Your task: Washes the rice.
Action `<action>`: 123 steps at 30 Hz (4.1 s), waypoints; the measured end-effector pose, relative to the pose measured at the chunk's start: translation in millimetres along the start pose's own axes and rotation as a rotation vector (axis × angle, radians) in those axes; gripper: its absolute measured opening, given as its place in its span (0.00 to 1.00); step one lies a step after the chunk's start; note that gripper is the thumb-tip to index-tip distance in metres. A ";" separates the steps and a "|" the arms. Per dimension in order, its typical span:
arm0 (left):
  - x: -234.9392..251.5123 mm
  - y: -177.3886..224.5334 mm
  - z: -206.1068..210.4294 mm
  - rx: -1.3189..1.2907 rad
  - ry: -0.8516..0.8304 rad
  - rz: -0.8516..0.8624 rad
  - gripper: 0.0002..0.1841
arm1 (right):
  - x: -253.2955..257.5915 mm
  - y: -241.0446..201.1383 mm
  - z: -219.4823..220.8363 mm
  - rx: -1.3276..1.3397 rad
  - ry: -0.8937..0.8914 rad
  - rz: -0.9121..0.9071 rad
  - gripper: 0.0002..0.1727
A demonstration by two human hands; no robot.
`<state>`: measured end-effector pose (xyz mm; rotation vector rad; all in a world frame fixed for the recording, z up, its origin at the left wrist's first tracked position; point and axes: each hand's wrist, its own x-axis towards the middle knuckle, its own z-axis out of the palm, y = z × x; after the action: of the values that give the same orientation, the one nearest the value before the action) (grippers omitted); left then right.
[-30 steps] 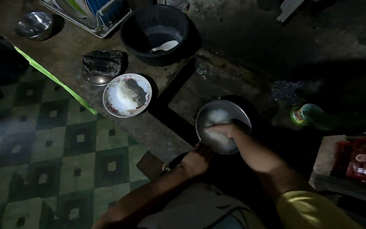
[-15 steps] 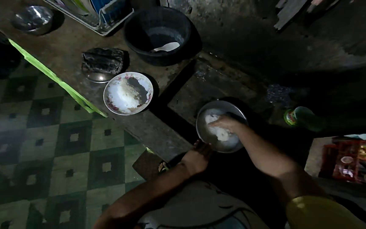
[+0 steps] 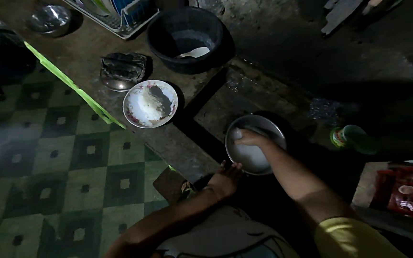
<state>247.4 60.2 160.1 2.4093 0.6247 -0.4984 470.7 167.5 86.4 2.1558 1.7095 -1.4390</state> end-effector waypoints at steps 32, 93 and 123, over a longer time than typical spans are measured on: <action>1.6 -4.7 -14.3 0.013 -0.031 0.047 0.32 | -24.0 -3.2 -14.3 -0.083 0.323 0.168 0.34; 4.1 0.9 -10.9 0.045 -0.059 0.034 0.33 | -59.3 22.2 32.6 0.486 -0.189 0.352 0.33; 2.3 5.3 -9.9 -0.010 -0.014 0.012 0.31 | -14.9 7.8 -10.6 0.086 -0.029 0.229 0.43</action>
<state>254.1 63.4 168.8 2.3968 0.6046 -0.5050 484.0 159.0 98.5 2.2728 1.3614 -1.4969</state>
